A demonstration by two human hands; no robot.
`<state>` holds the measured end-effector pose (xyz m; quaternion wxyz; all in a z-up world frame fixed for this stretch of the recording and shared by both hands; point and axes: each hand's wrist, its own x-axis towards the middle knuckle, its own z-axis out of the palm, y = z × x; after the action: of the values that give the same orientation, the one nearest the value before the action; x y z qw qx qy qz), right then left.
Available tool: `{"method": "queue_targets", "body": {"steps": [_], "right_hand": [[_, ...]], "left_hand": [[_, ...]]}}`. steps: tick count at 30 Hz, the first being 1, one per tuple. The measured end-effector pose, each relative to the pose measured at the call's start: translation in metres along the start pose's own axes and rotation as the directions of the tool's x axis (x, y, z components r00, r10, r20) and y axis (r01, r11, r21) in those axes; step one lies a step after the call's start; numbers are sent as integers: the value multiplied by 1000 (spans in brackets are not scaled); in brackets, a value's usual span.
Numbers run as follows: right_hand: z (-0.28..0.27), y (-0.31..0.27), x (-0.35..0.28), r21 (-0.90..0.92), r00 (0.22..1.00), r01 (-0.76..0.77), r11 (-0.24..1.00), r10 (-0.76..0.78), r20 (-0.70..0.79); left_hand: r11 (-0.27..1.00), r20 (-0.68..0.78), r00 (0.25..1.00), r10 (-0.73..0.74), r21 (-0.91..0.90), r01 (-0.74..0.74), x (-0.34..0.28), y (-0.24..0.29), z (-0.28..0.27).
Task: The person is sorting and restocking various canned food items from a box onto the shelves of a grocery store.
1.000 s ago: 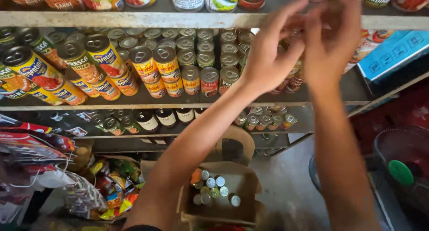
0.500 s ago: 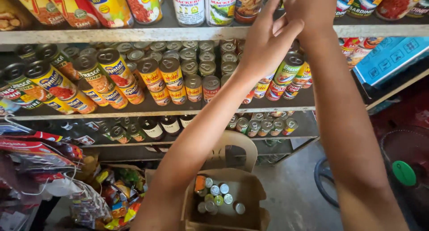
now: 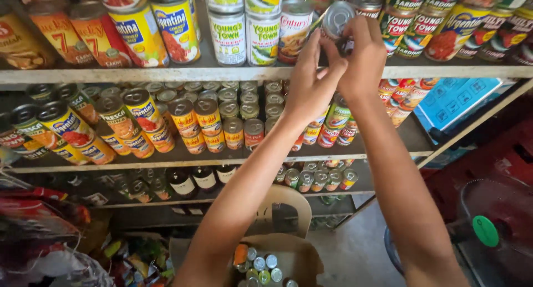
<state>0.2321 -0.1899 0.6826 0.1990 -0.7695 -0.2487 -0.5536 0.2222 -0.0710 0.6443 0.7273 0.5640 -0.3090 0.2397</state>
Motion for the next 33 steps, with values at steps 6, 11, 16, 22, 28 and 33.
{"method": "queue_targets", "body": {"steps": [6, 11, 16, 22, 28, 33], "right_hand": [[-22, -21, -7, 251, 991, -42, 967, 73, -116], [-31, -30, -48, 455, 976, 36, 890, 66, -206], [-30, -66, -113, 705, 936, -165, 689, 334, -107], [-9, -121, -233, 672, 769, -592, 446, 561, 305], [28, -155, -378, 388, 362, -917, 90, 593, 719], [58, -170, -529, 198, 191, -980, 23, 404, 894]], "left_hand": [[997, -25, 998, 63, -49, -64, -2, 2, -5], [992, 12, 994, 108, 67, -108, -35, 43, -17], [985, 22, 986, 163, 46, -164, -108, 30, -32], [870, -70, 920, -387, -359, 338, -237, -22, -73], [797, -378, 702, -603, -256, 546, -425, -141, -122], [712, -514, 641, -570, 80, 698, -543, -189, -154]]}}
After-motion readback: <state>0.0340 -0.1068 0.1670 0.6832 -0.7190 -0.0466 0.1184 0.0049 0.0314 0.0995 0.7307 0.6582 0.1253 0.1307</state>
